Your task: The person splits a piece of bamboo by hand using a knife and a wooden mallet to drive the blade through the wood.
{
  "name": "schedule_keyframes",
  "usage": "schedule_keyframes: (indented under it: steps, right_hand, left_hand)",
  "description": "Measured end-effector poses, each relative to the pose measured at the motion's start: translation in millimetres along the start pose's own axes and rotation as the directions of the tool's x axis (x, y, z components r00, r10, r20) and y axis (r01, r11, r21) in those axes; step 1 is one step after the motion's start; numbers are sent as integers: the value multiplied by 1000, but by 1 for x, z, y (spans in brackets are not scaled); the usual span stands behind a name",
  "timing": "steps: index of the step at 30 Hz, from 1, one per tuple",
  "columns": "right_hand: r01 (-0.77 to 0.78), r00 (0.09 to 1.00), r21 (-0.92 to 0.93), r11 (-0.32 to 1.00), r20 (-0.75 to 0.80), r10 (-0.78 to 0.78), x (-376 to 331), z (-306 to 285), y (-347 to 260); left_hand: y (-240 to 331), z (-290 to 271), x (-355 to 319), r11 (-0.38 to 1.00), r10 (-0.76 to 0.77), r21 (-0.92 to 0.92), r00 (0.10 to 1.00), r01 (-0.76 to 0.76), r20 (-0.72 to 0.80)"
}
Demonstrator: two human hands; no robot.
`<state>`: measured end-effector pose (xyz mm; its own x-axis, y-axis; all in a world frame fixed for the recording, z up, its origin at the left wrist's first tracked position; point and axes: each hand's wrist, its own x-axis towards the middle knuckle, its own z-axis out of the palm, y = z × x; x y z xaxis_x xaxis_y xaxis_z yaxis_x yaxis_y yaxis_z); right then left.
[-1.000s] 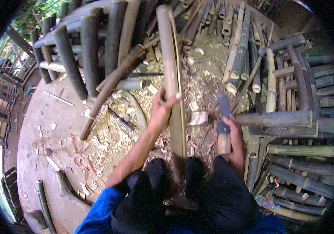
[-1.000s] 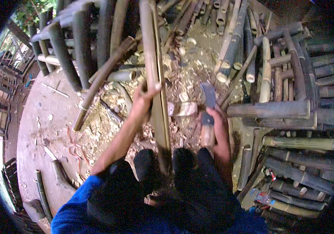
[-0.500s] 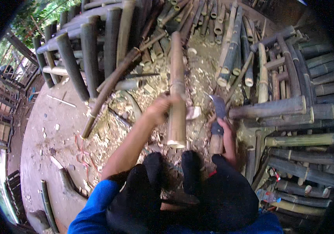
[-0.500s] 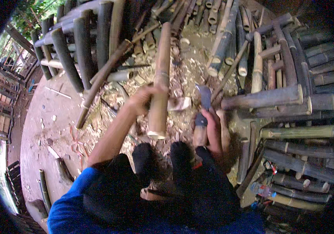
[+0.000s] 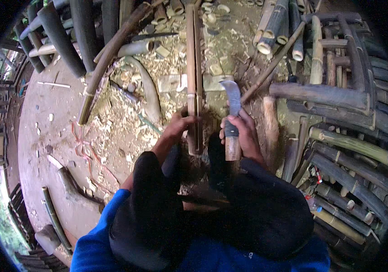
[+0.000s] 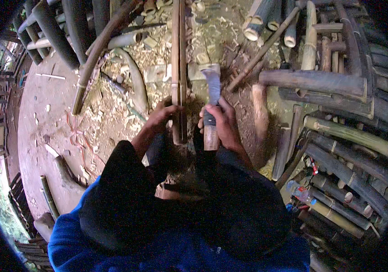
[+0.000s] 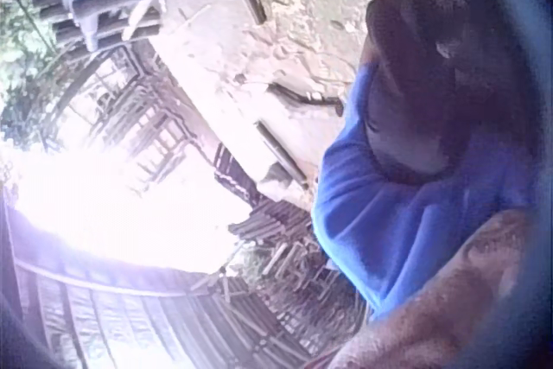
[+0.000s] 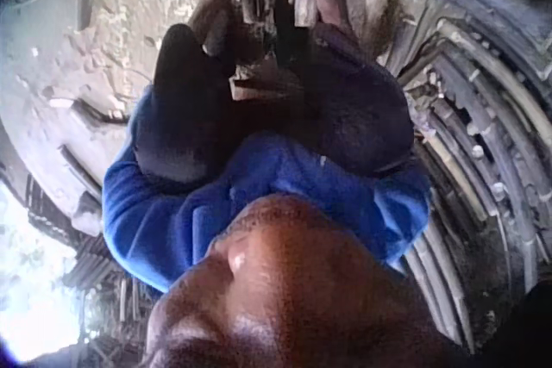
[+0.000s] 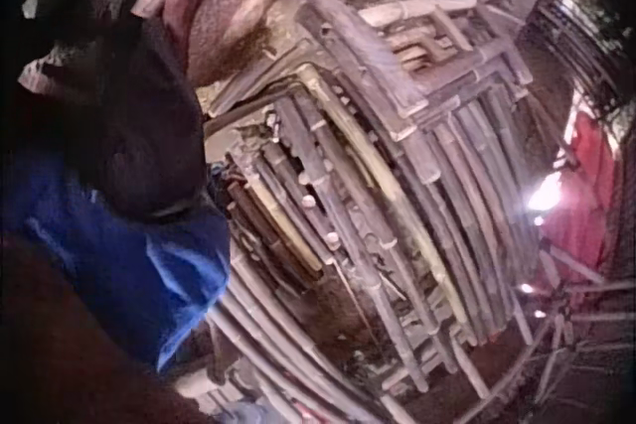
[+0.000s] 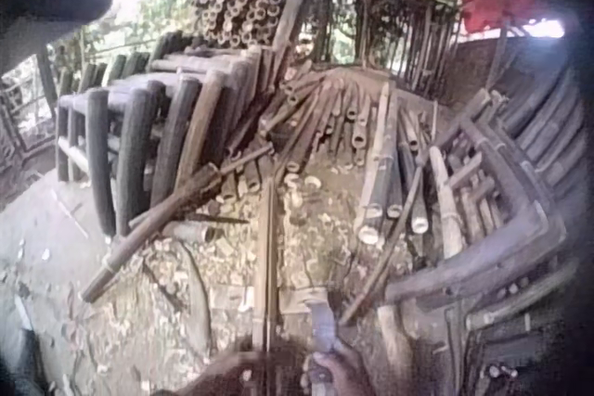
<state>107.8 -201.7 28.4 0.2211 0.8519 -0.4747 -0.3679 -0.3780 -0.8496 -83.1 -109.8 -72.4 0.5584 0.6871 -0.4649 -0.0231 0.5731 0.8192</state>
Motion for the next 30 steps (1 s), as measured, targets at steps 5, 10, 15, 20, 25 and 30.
schedule_keyframes:
  steps: [5,10,15,20,25,30]
  right_hand:
    - [-84,981,-271,959,146,127,-3,14,22]
    - [-96,972,-295,951,177,153,-2,9,38]
    - [-257,943,-194,947,166,289,-5,7,44]
    - [-190,959,-161,969,183,218,2,11,47]
    - [-185,962,-143,972,177,209,8,12,47]
    - [-227,956,-168,959,149,252,13,23,39]
  left_hand:
    - [-33,-21,3,932,188,319,982,-173,-14]
    - [-28,-10,4,896,131,435,990,-92,-60]
    - [-32,-11,3,860,224,476,974,-181,-34]
    - [-32,-13,3,840,218,510,976,-184,-7]
    - [-28,-9,4,788,180,604,983,-123,-35]
    - [-25,-14,1,783,240,592,971,-193,0]
